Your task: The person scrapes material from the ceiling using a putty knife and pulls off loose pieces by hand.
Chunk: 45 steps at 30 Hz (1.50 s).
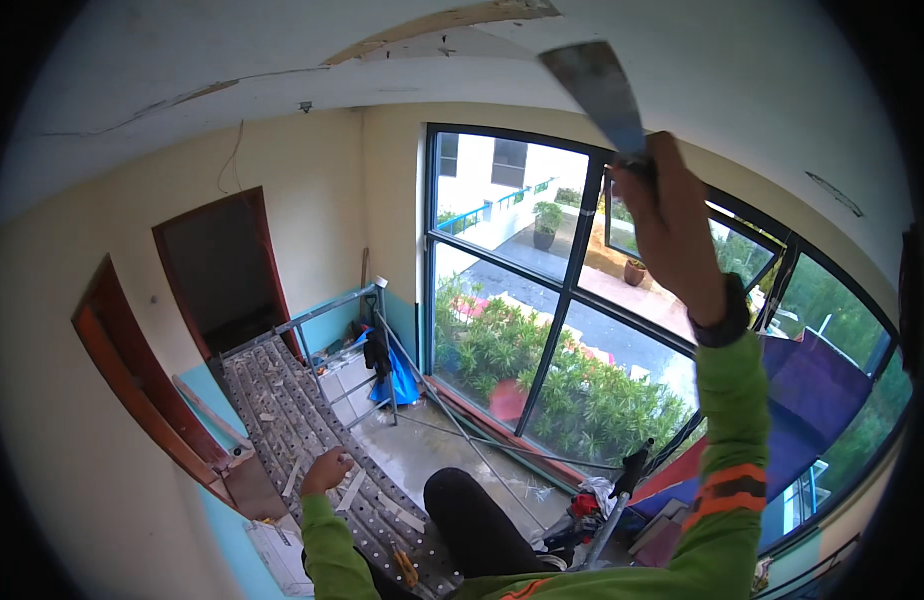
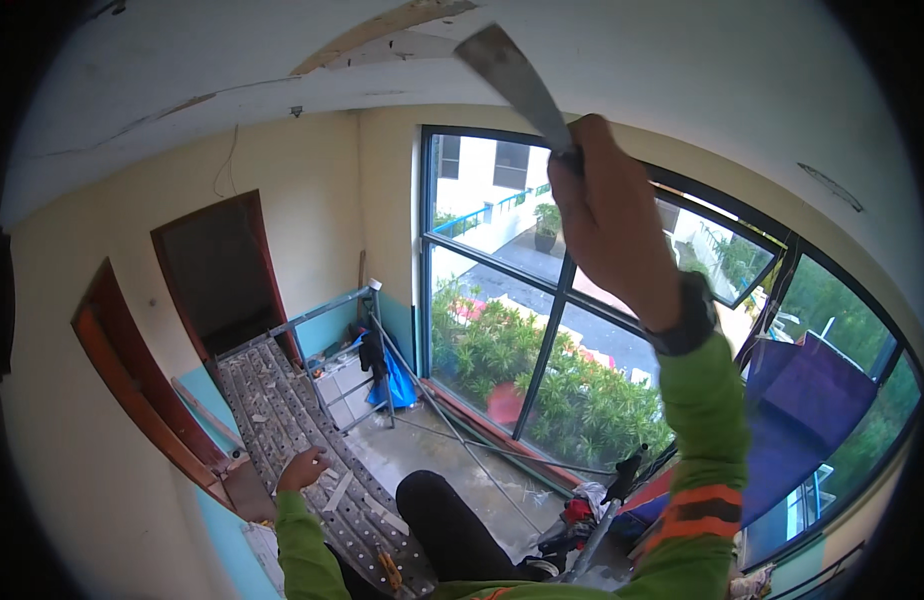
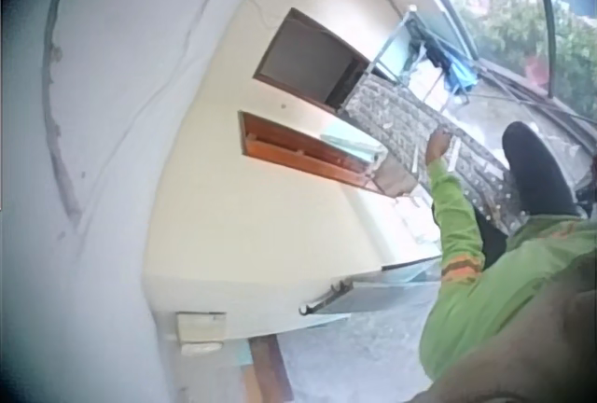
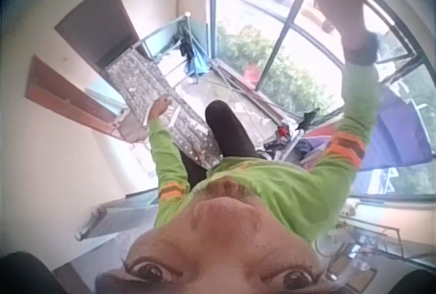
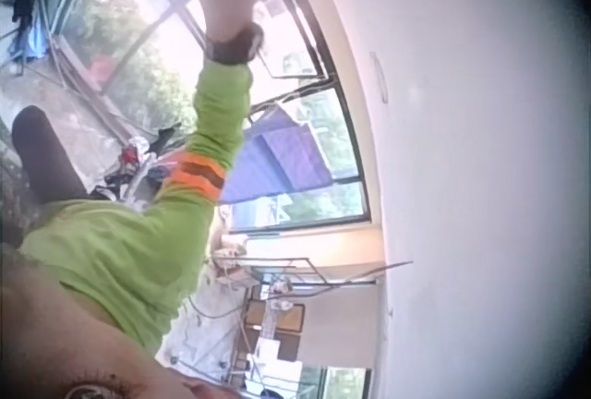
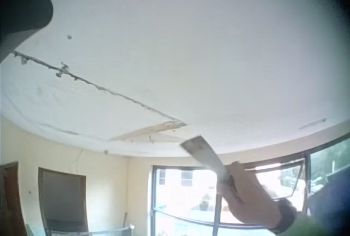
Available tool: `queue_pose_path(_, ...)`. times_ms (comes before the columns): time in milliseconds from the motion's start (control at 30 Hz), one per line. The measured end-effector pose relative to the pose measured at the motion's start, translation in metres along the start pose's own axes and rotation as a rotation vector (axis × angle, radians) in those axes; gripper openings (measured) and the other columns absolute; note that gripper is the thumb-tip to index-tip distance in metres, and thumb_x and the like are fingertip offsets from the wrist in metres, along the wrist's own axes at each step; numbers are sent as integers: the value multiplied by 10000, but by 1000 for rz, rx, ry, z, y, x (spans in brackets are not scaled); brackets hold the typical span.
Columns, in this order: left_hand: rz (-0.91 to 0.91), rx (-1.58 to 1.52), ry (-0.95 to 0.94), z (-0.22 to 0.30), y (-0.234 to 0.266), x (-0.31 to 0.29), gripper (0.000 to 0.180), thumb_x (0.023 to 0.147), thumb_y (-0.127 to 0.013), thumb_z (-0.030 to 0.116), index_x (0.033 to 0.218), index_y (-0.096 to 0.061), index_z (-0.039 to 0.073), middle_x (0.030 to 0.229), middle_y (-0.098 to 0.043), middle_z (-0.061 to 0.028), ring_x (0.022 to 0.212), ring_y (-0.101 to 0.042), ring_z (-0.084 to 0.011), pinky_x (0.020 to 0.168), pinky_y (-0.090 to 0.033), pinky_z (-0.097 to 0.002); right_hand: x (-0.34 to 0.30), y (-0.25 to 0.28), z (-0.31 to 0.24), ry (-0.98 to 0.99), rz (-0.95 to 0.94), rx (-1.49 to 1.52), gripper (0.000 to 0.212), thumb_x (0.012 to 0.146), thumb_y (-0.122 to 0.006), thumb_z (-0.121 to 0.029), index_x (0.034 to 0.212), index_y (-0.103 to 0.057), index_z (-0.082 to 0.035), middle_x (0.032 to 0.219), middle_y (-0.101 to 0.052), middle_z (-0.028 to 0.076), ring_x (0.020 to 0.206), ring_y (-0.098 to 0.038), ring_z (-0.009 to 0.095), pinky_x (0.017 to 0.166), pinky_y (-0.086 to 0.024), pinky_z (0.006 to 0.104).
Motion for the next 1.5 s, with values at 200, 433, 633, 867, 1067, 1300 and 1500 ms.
queue_pose_path(200, -47, 30, 32, -11, 2, -8, 547, 879, -609, 389, 1301, -528, 52, 1214, -615, -191, 1102, -600, -322, 935, -465, -409, 12, -67, -2, -135, 83, 424, 231, 965, -520, -203, 865, -528, 4, 646, -568, 163, 569, -566, 335, 539, -415, 406)
queue_pose_path(433, 43, 39, 67, -38, 11, -15, 513, 875, -637, 358, 1287, -544, 66, 1145, -649, -195, 1062, -620, -348, 901, -480, -415, 40, -67, 4, -108, 193, 392, 254, 926, -576, -190, 771, -539, 8, 561, -514, 166, 473, -496, 332, 477, -384, 399)
queue_pose_path(633, 30, 49, 53, -49, 6, -8, 512, 866, -639, 359, 1279, -554, 68, 1136, -648, -212, 1056, -622, -352, 898, -481, -416, 49, -62, 6, -106, 132, 400, 291, 931, -579, -230, 776, -562, 16, 598, -591, 113, 491, -561, 212, 487, -424, 341)
queue_pose_path(867, 61, 26, 25, -44, 6, -8, 510, 866, -636, 345, 1274, -550, 52, 1115, -657, -207, 1050, -625, -348, 889, -485, -405, 48, -65, 3, -136, 106, 401, 311, 945, -555, -264, 797, -581, 9, 601, -597, 100, 512, -578, 193, 506, -437, 331)
queue_pose_path(1067, 55, 18, 29, -23, 12, -17, 505, 864, -638, 338, 1260, -552, 36, 1099, -661, -205, 1041, -630, -344, 880, -489, -402, 46, -64, 0, -137, 126, 385, 321, 944, -555, -272, 793, -585, 10, 604, -600, 98, 522, -582, 203, 515, -437, 333)
queue_pose_path(1300, 49, 18, 55, -29, 14, -19, 506, 880, -610, 343, 1276, -543, 36, 1152, -636, -204, 1061, -617, -336, 902, -479, -398, 46, -67, -1, -200, 76, 426, 327, 944, -551, -281, 804, -599, 10, 613, -603, 94, 522, -571, 186, 518, -432, 325)
queue_pose_path(1500, 20, 26, 21, -36, 10, -13, 524, 891, -592, 350, 1298, -527, 27, 1179, -626, -192, 1077, -609, -322, 918, -470, -391, 45, -59, 1, -204, 52, 396, 352, 956, -531, -306, 796, -599, -1, 610, -596, 70, 513, -539, 155, 519, -419, 308)
Point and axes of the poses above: each hand's wrist, its own x-axis towards the middle knuckle, its own y-axis out of the back of the hand, z = x × y, the point moved 5 cm from there along x, towards the middle knuckle
